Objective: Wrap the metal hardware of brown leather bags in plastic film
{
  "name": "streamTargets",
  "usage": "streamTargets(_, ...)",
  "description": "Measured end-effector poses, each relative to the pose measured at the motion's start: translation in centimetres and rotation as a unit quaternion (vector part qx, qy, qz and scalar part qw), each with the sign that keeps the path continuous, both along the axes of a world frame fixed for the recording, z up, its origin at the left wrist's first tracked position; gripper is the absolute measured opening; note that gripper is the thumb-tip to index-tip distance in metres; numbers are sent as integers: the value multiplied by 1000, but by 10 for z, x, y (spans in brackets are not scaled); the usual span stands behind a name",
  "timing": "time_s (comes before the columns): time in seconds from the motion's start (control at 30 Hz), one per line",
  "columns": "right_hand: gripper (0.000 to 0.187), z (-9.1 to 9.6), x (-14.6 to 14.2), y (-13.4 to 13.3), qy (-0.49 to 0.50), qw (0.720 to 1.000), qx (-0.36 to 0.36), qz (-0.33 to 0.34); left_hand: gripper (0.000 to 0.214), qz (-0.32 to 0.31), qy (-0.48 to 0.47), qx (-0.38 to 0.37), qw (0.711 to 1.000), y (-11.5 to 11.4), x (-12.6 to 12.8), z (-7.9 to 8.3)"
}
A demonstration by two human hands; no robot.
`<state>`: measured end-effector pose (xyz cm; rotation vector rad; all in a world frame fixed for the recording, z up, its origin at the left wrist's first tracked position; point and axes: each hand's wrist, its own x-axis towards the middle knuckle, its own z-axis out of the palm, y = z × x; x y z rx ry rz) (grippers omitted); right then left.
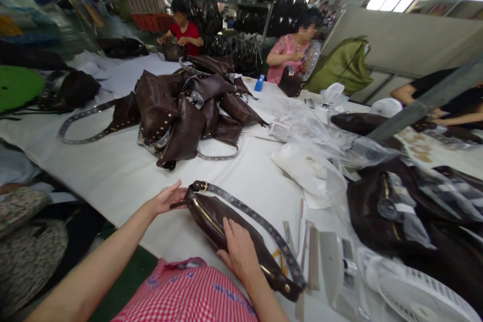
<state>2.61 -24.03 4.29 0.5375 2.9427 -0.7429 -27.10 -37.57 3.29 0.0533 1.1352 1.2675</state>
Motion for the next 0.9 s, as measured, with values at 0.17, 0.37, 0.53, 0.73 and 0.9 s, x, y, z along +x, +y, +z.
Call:
streamTargets(0.17, 85, -6, 11, -1, -9, 999, -42, -6, 45, -10, 30, -73, 997, 20, -11, 0)
streamTargets(0.37, 61, 2, 16, 20, 102, 976, -180, -63, 41, 21, 100, 24, 994, 38, -1, 46)
streamTargets(0.53, 52, 38, -17, 49, 157, 786, -515, -304, 53, -43, 169, 117, 978, 44, 21, 94)
streamTargets(0.73, 53, 80, -63, 41, 137, 597, -769, -182, 56, -128, 200, 131, 963, 47, 48, 118)
streamTargets(0.9, 47, 87, -82, 23, 241, 619, -715, -218, 47, -168, 276, 107, 940, 46, 59, 134)
